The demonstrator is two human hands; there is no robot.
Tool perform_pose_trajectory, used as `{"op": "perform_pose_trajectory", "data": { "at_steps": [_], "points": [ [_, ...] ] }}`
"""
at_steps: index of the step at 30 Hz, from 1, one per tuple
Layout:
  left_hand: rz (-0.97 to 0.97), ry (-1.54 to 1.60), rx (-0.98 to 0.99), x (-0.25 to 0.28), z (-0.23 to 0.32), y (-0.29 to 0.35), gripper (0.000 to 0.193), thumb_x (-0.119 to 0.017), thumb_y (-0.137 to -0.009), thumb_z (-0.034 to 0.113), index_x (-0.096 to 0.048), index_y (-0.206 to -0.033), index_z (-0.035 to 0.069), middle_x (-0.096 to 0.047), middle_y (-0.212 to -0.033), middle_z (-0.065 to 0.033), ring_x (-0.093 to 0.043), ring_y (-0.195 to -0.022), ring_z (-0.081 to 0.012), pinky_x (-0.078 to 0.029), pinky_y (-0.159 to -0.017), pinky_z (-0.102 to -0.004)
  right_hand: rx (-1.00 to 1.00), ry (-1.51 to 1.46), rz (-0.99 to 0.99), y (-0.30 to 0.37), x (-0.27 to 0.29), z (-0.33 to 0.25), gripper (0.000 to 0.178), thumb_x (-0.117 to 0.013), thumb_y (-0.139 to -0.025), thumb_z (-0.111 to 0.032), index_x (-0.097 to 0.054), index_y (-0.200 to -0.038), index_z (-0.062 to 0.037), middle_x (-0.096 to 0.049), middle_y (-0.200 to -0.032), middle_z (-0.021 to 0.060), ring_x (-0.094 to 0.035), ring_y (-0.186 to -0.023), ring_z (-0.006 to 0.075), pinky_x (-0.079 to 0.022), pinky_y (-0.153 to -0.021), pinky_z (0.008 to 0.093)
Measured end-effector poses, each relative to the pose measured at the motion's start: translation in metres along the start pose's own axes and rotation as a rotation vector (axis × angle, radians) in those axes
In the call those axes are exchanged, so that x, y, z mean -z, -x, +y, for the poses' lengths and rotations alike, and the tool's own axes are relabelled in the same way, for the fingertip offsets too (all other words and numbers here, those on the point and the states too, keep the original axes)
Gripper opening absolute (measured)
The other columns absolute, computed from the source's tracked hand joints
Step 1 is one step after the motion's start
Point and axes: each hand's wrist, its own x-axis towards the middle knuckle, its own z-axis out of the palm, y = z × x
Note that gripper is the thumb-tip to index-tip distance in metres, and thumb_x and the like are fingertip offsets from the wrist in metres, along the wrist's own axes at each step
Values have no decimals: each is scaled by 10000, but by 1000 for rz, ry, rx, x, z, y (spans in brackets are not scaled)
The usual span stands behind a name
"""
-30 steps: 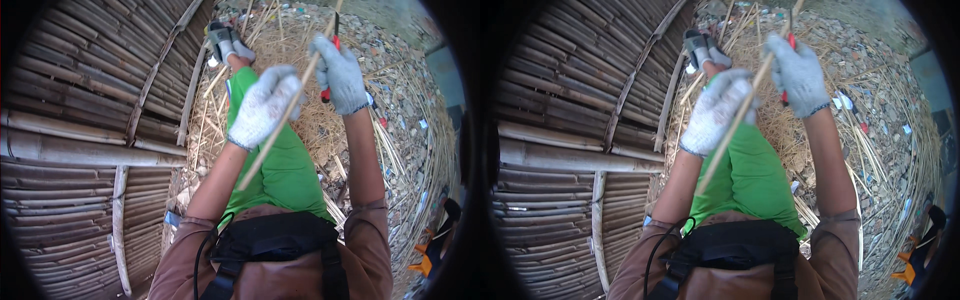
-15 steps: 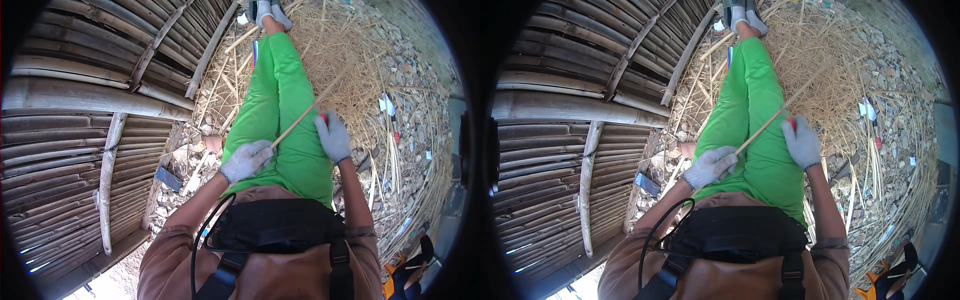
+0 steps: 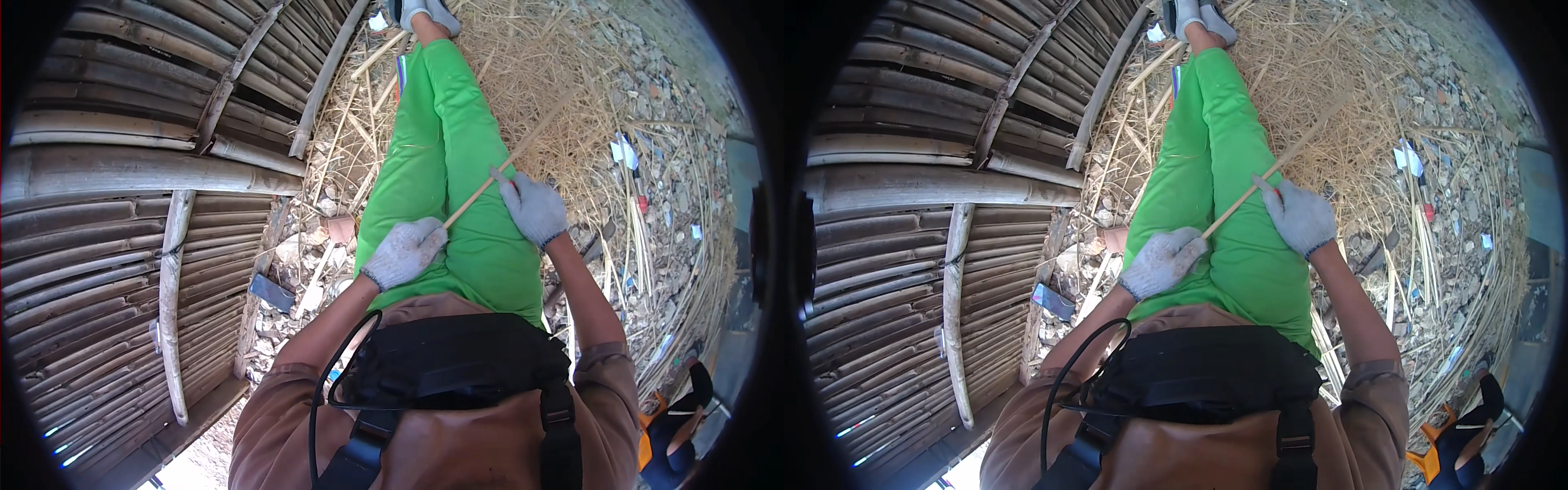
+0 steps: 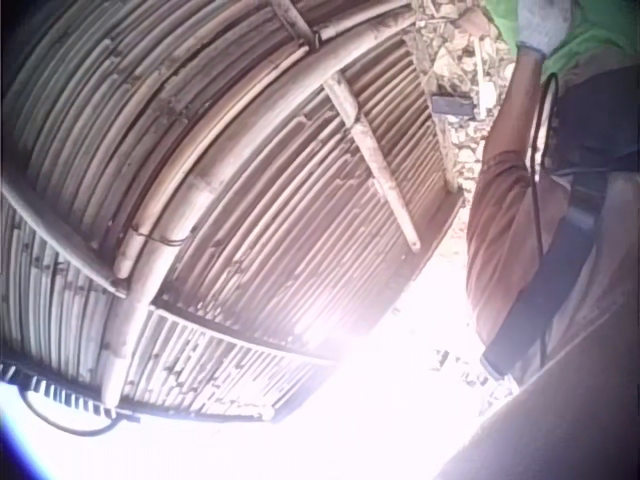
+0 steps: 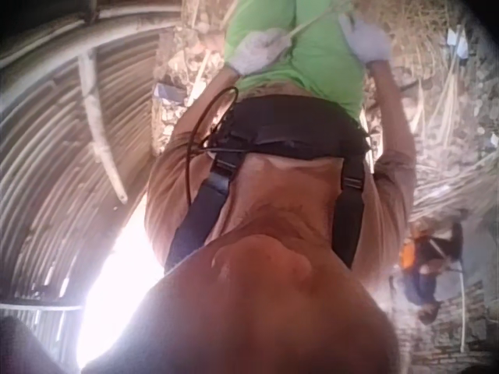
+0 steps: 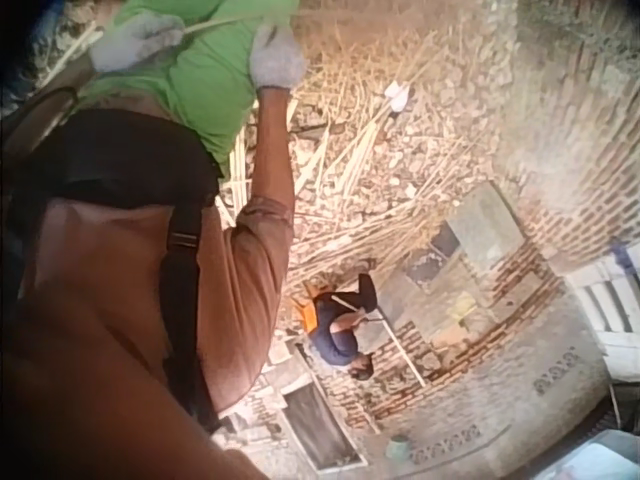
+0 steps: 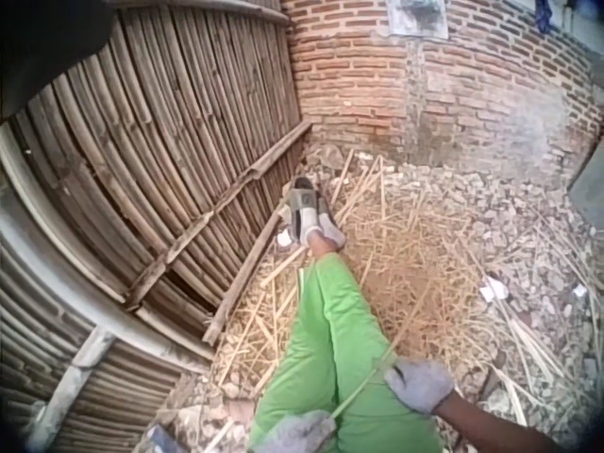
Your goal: The person whittles a bamboo stick with a small blade, removing thin shavings to smooth and shape the wood.
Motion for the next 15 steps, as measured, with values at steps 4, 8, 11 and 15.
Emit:
{"op": "perform_pose_trajectory", "data": {
  "at_steps": [4, 8, 11, 15],
  "points": [
    [-42, -45, 93, 16, 11, 31, 369, -575, -1157, 366, -718, -1101, 31, -690, -753, -121, -689, -689, -277, -552, -705, -429, -39, -14, -3, -2, 2, 2, 562, -471, -1145, -572, -697, -1055, -65, -760, -873, 227, -765, -811, 430, -604, -736, 582],
    [-2, -77, 180, 23, 12, 66, 350, -571, -1159, 338, -705, -1135, 16, -705, -779, -208, -739, -750, -390, -560, -695, -491, -35, 52, -72, -2, 2, -2, 604, -470, -1139, -595, -697, -991, -55, -760, -828, 219, -766, -768, 427, -606, -712, 578],
    [36, -42, 159, 23, 18, 74, 337, -576, -1158, 326, -711, -1153, 17, -705, -771, -204, -741, -737, -383, -553, -681, -493, 14, 48, -30, 0, -1, 0, 636, -471, -1133, -613, -693, -932, -52, -759, -802, 218, -765, -747, 422, -609, -700, 569],
    [-37, -88, 174, 21, 28, 47, 403, -576, -1156, 371, -729, -1174, -2, -707, -778, -160, -720, -746, -310, -559, -717, -438, -27, 57, -78, -1, -6, 7, 566, -432, -1157, -595, -765, -1225, -142, -755, -826, 219, -755, -741, 439, -620, -693, 571]
  ]
}}
